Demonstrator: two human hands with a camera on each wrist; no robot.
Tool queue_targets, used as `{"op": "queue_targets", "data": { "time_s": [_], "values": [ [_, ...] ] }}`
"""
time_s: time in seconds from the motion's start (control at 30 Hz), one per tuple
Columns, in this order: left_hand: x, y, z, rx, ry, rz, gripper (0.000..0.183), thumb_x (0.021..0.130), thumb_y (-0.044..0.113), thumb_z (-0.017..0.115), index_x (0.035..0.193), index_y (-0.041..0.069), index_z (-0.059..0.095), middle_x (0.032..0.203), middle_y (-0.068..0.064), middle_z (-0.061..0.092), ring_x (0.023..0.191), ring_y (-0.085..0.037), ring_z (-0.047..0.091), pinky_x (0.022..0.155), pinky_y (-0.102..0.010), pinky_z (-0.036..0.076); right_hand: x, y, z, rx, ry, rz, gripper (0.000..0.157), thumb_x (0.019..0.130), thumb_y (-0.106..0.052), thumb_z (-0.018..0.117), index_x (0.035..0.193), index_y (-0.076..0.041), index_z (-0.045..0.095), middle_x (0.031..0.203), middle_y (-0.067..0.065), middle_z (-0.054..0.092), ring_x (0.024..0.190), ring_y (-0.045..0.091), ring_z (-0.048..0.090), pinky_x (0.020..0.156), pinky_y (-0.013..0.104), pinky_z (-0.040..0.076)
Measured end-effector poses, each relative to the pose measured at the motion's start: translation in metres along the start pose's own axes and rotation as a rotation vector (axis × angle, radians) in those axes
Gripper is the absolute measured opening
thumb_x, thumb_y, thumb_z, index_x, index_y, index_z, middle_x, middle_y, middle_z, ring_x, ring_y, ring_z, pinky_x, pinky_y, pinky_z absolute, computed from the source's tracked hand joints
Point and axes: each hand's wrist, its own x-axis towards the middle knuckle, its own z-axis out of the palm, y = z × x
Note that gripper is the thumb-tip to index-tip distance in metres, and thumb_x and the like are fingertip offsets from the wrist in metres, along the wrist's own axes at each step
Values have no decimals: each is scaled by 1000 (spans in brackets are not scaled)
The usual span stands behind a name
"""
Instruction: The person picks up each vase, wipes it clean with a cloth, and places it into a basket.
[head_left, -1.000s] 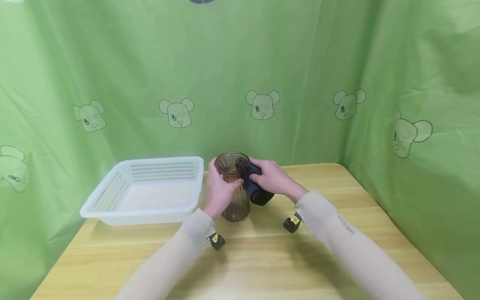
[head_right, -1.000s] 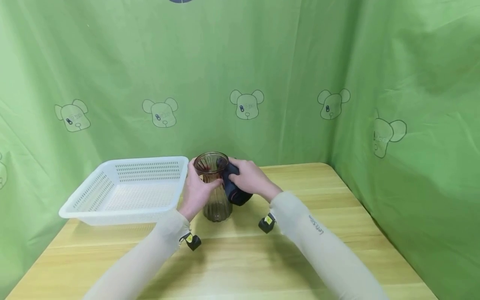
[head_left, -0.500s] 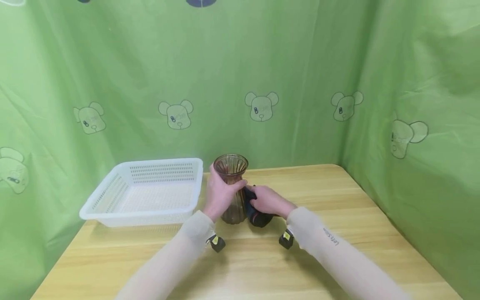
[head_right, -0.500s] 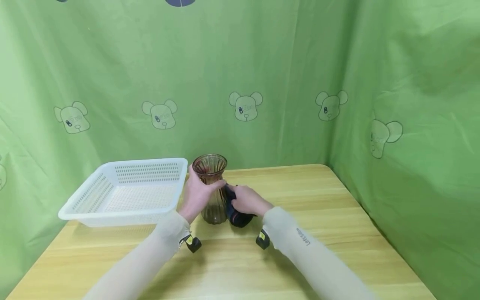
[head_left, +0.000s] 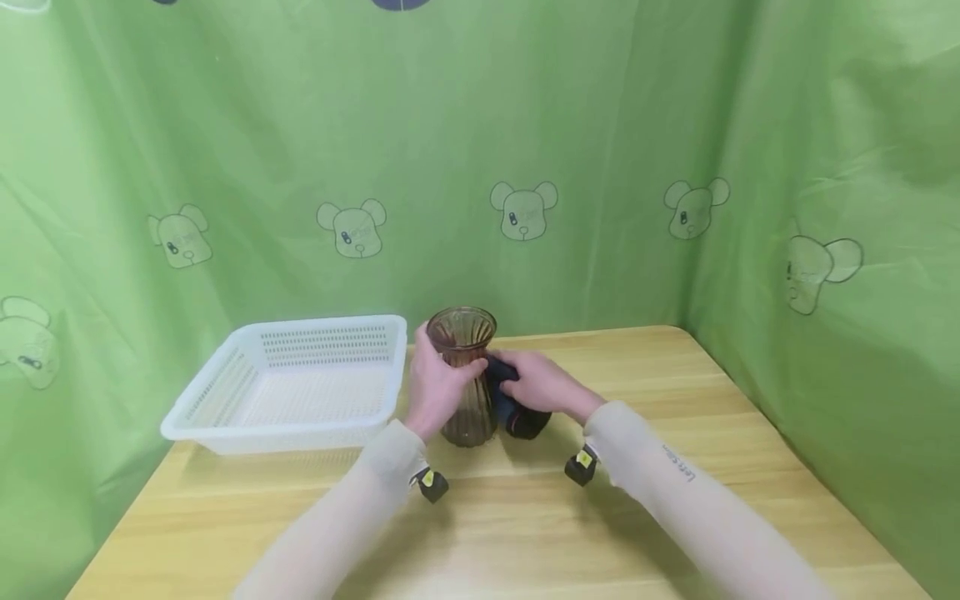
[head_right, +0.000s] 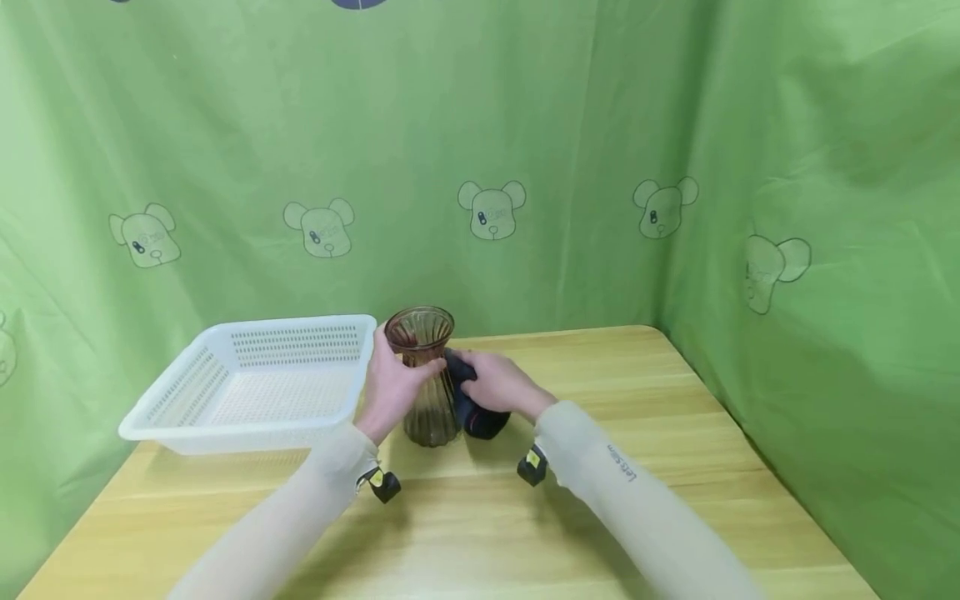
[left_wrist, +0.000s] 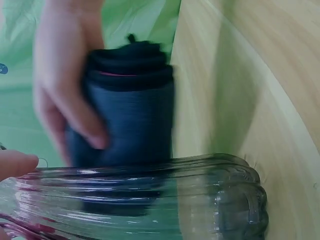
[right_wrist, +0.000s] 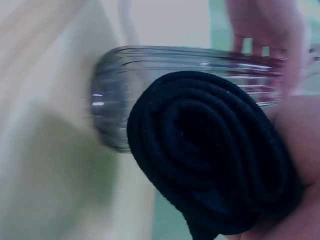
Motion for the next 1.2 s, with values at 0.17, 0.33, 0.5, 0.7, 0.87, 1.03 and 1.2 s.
{"op": "queue_targets", "data": {
  "time_s": [0.17, 0.33, 0.5, 0.7, 0.87, 1.03, 1.2],
  "values": [
    [1, 0, -1, 20, -27, -1, 89, 73, 28, 88, 144, 14, 37, 136, -9, 58, 128, -27, 55, 111, -46, 46, 3, -13, -25, 56, 93, -14, 57, 97, -16, 62, 151, -13, 46, 125, 24, 66, 82, 24, 67, 69, 33, 58],
    [1, 2, 1, 64, -57, 7, 86, 74, 30, 86, 144, 12, 40, 135, -8, 55, 128, -26, 53, 112, -45, 44, 3, -11, -24, 49, 129, -21, 54, 97, -15, 61, 149, -10, 49, 125, 25, 66, 87, 25, 67, 74, 38, 57],
    [1, 3, 0, 76, -39, 11, 81, 73, 26, 86, 141, 11, 45, 132, -8, 57, 127, -27, 54, 113, -46, 44, 4, 2, -1, 4, 51, -16, 52, 95, -11, 61, 146, -4, 51, 124, 24, 67, 88, 24, 67, 78, 38, 58],
    [1, 1, -3, 55, -26, -3, 85, 72, 24, 84, 145, 13, 42, 134, -8, 60, 128, -28, 56, 111, -49, 45, 6, 19, 29, -30, -18, 19, 55, 93, -10, 62, 147, -6, 51, 111, 19, 70, 77, 18, 63, 68, 31, 55],
    [-1, -2, -2, 49, -39, -2, 90, 71, 29, 85, 147, 13, 39, 135, -8, 60, 127, -28, 56, 110, -49, 46, 1, 26, 44, -8, -72, 56, 58, 92, -10, 63, 148, -4, 49, 99, 16, 70, 68, 16, 63, 62, 29, 53],
    [-3, -4, -1, 74, -42, 11, 92, 72, 38, 87, 147, 14, 40, 136, -7, 55, 128, -26, 54, 112, -48, 45, -1, 25, 40, -3, -41, 49, 55, 92, -11, 64, 146, -8, 52, 103, 16, 70, 69, 16, 62, 62, 29, 53],
    [0, -4, -3, 108, -25, 56, 86, 76, 37, 86, 146, 12, 42, 136, -8, 52, 127, -26, 52, 113, -46, 43, -1, 12, 14, 39, -4, 26, 58, 95, -13, 63, 150, -10, 47, 122, 25, 67, 71, 17, 64, 63, 29, 56]
  ]
}}
